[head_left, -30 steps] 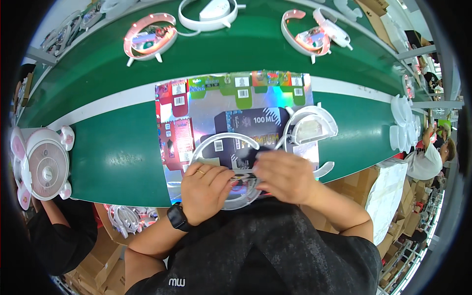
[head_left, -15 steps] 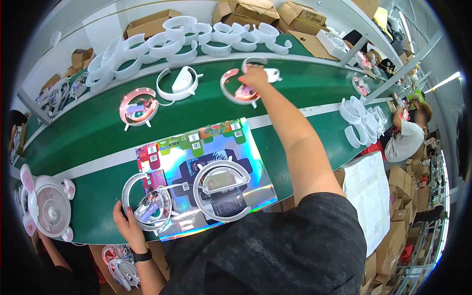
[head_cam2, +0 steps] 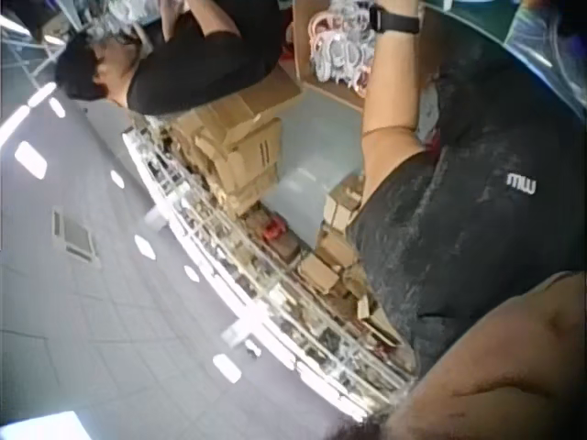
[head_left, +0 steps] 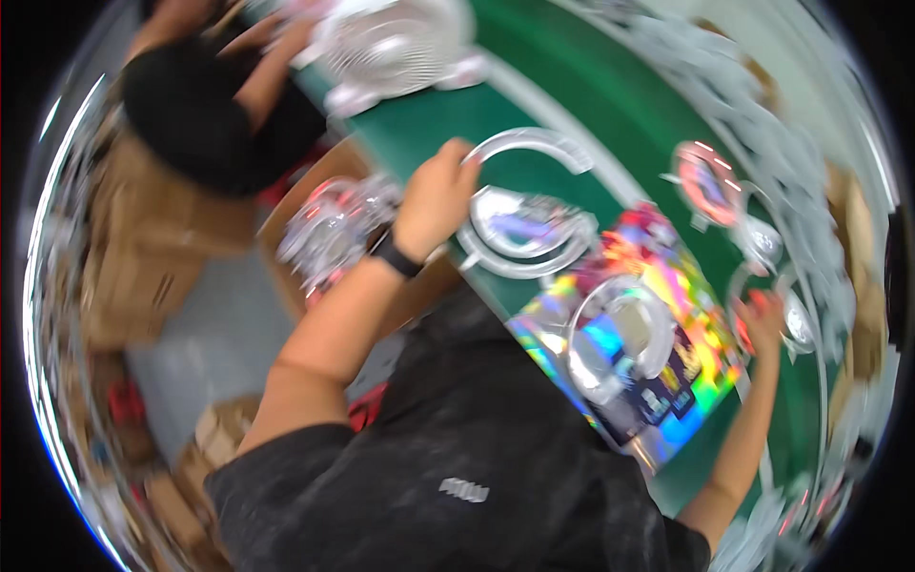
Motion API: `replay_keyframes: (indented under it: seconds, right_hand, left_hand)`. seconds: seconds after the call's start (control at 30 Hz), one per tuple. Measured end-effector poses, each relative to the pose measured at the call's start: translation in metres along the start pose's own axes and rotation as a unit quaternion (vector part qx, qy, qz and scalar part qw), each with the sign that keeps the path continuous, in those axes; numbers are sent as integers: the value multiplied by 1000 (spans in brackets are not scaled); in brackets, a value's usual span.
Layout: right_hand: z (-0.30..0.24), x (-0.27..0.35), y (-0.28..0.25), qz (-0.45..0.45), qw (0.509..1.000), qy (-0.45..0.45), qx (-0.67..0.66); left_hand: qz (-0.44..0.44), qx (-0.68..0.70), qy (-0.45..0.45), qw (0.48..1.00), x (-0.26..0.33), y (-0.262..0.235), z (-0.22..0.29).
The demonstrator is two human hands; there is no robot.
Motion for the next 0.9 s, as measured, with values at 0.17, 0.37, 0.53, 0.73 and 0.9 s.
replay_keyframes:
  seconds: [0.17, 0.37, 0.53, 0.73, 0.9]
  right_hand:
    - [5, -24, 1, -86, 993, 81, -5]
    - [-45, -25, -19, -151, 978, 121, 81]
    - [-44, -32, -46, -53, 998, 22, 29]
    - [-71, -14, -68, 71, 985, 155, 31]
    - [-82, -32, -43, -100, 976, 143, 127]
  left_hand:
    - [108, 18, -136, 985, 31, -162, -57]
    - [252, 22, -292, 922, 126, -310, -135]
    - [277, 146, -305, 899, 228, -375, -290]
    - [89, 337, -217, 912, 172, -280, -274]
    - [-57, 311, -120, 941, 28, -147, -292]
Point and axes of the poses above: each hand's wrist, its own x-axis away from the middle knuckle, its own y-axis out of the palm, z = x × y, the point moved 6 cm from there along -x, towards the middle knuckle, and after that the axes turned 7 degrees about x, right-handed, at the moved point
